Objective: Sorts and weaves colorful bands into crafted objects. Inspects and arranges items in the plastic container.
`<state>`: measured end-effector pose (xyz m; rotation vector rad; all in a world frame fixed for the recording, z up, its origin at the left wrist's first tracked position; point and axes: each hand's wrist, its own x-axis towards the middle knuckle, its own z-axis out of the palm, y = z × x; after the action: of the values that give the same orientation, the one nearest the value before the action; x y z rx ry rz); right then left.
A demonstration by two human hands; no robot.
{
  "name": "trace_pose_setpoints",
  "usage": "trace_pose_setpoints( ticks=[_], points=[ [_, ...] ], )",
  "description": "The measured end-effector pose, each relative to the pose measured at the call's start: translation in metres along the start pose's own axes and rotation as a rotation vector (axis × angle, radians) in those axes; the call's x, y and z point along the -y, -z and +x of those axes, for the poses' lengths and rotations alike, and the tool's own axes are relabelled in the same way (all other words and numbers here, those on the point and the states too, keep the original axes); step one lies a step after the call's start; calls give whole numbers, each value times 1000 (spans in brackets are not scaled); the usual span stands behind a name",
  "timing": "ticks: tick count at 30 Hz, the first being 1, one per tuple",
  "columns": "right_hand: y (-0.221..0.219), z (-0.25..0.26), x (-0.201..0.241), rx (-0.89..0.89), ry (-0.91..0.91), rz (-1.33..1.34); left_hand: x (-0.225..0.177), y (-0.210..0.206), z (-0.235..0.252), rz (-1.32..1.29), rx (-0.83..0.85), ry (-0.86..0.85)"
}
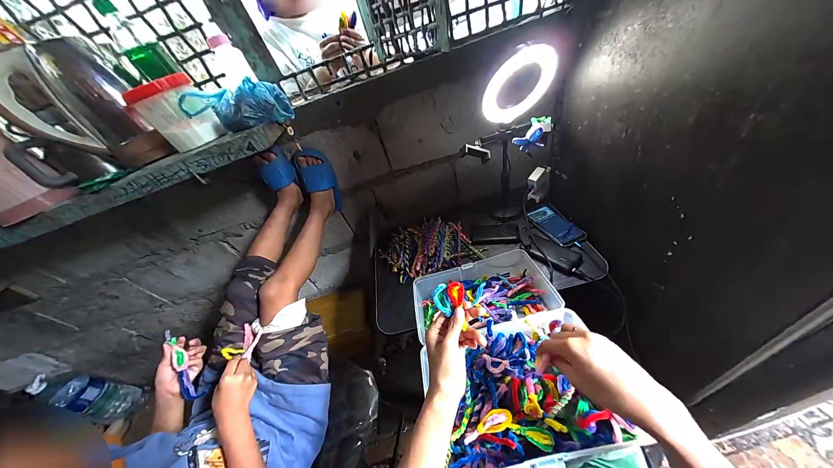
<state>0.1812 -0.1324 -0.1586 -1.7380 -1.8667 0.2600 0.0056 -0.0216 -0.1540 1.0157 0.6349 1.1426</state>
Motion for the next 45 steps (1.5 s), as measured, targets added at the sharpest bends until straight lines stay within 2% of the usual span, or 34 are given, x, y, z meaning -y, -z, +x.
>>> trace_pose_setpoints(
  ticks=[1, 2, 8, 10, 15, 23, 28, 35, 40, 42, 45],
  points=[
    [-3, 1, -1, -186, 70, 63, 0, 1, 0, 16, 21, -9],
    [-2, 2, 1, -289, 85, 135, 1, 1, -1, 33, 42, -24],
    [0, 9, 13, -440, -104, 824, 7, -3, -10, 237, 196, -127],
    [-4, 12, 16, -483, -110, 921, 9, -4, -13, 270, 245, -130],
    [-19, 15, 20, -539, -146, 878, 12, -9, -20, 286, 327, -100],
    [-31, 16, 19, -602, -218, 776, 12, -14, -24, 232, 355, 42],
    [-28, 15, 21, -516, -306, 798, 16, -12, -21, 201, 351, 107],
    [-14, 15, -4, -362, -217, 759, 11, -11, -18, 187, 301, 151],
    [7, 11, -21, -415, -248, 723, 8, -9, -15, 149, 224, 192],
    [14, 9, -26, -394, -256, 646, 8, -9, -14, 129, 214, 198],
    [19, 4, -36, -252, -212, 404, 7, -8, -13, 124, 181, 214]
  ],
)
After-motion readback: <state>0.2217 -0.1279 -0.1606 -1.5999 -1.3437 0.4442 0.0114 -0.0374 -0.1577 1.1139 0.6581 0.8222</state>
